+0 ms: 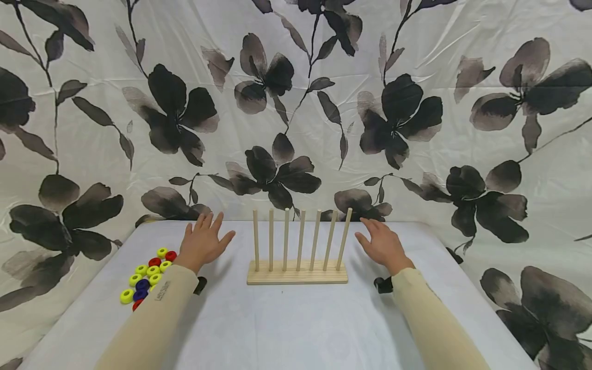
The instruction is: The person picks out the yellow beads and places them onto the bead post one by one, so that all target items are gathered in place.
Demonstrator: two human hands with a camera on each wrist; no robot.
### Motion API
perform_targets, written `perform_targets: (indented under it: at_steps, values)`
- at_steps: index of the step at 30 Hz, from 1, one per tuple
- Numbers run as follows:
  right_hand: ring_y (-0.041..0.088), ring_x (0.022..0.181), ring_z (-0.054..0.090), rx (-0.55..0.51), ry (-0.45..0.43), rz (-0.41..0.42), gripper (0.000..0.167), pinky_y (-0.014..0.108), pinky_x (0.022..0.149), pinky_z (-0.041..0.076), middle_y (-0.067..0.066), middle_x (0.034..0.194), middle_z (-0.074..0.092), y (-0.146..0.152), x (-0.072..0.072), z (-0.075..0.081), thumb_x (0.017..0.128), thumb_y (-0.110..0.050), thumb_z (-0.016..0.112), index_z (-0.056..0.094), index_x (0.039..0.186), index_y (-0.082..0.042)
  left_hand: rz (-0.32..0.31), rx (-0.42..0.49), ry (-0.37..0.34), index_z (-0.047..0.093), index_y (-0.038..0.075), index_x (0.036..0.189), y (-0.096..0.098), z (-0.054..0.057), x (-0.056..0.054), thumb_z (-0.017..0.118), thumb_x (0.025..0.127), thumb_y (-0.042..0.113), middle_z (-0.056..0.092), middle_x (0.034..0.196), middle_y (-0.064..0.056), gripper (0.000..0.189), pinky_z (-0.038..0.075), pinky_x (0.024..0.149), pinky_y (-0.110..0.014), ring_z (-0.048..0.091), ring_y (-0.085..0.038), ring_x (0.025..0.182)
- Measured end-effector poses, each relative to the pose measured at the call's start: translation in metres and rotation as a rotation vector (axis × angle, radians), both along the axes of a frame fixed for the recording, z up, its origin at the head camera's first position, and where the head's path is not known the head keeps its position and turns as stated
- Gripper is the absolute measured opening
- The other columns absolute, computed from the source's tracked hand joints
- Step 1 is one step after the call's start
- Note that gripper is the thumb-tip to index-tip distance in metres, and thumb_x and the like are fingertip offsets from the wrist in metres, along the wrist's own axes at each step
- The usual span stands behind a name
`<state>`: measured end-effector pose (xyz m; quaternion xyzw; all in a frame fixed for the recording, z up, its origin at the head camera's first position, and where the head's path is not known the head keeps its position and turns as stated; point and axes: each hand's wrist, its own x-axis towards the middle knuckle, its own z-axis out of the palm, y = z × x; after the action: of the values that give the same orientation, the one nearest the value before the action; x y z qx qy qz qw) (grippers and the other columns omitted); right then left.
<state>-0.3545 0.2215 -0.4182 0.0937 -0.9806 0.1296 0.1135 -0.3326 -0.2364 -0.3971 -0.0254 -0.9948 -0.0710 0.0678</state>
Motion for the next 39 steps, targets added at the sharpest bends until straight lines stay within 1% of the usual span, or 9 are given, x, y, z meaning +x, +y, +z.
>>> perform_targets:
  at_steps: [8,17,21,26,31,37,39]
  values:
    - [0.043,0.137,0.038,-0.077,-0.037,0.025,0.06,0.064,0.107,0.034,0.02,0.151,0.039,-0.004,0.005,-0.003,0.1,-0.046,0.044,0.038,0.149,-0.012,-0.008,0.01,0.005,0.02,0.004,0.154,-0.013,-0.008,0.008,0.039,0.099,0.053,0.022,0.156,-0.028,0.075,0.006,0.115,-0.068,0.014,-0.049,0.145]
    - [0.039,0.14,0.036,-0.227,-0.096,0.087,0.06,0.058,0.114,0.031,0.018,0.15,0.04,-0.009,0.012,-0.006,0.098,-0.043,0.051,0.04,0.146,-0.01,-0.008,-0.027,0.02,0.022,0.002,0.153,-0.022,-0.011,0.018,0.04,0.101,0.044,0.029,0.153,-0.028,0.069,0.01,0.115,-0.068,0.022,-0.049,0.142]
    - [0.039,0.14,0.036,-0.238,-0.102,0.103,0.06,0.057,0.114,0.031,0.018,0.15,0.04,-0.01,0.014,-0.009,0.097,-0.042,0.053,0.042,0.146,-0.01,-0.006,-0.025,0.032,0.024,0.001,0.152,-0.025,-0.012,0.022,0.041,0.101,0.043,0.031,0.152,-0.029,0.068,0.011,0.114,-0.068,0.024,-0.049,0.141]
    - [0.038,0.139,0.037,-0.265,-0.11,0.124,0.059,0.057,0.114,0.031,0.016,0.15,0.041,-0.011,0.017,-0.012,0.094,-0.036,0.059,0.043,0.145,-0.011,-0.007,-0.011,0.039,0.026,0.0,0.151,-0.031,-0.016,0.026,0.043,0.101,0.04,0.034,0.15,-0.029,0.067,0.011,0.113,-0.069,0.026,-0.049,0.14]
    - [0.039,0.14,0.037,-0.304,-0.148,0.105,0.059,0.058,0.113,0.031,0.016,0.15,0.041,-0.014,0.021,-0.013,0.092,-0.034,0.061,0.044,0.145,-0.013,-0.002,0.007,0.032,0.026,-0.001,0.151,-0.036,-0.018,0.031,0.045,0.1,0.037,0.035,0.148,-0.03,0.066,0.012,0.112,-0.071,0.027,-0.049,0.138]
    - [0.039,0.141,0.034,-0.333,-0.21,0.087,0.058,0.06,0.113,0.03,0.016,0.151,0.04,-0.015,0.024,-0.018,0.093,-0.035,0.061,0.044,0.145,-0.016,0.004,0.004,0.047,0.031,-0.003,0.148,-0.041,-0.02,0.037,0.046,0.099,0.034,0.04,0.145,-0.031,0.063,0.016,0.11,-0.072,0.032,-0.049,0.136]
    - [0.039,0.141,0.035,-0.342,-0.212,0.093,0.057,0.06,0.113,0.03,0.016,0.151,0.041,-0.016,0.025,-0.021,0.092,-0.033,0.061,0.045,0.145,-0.016,0.004,0.007,0.048,0.032,-0.003,0.148,-0.043,-0.021,0.039,0.047,0.099,0.033,0.04,0.145,-0.031,0.062,0.016,0.11,-0.072,0.033,-0.049,0.136]
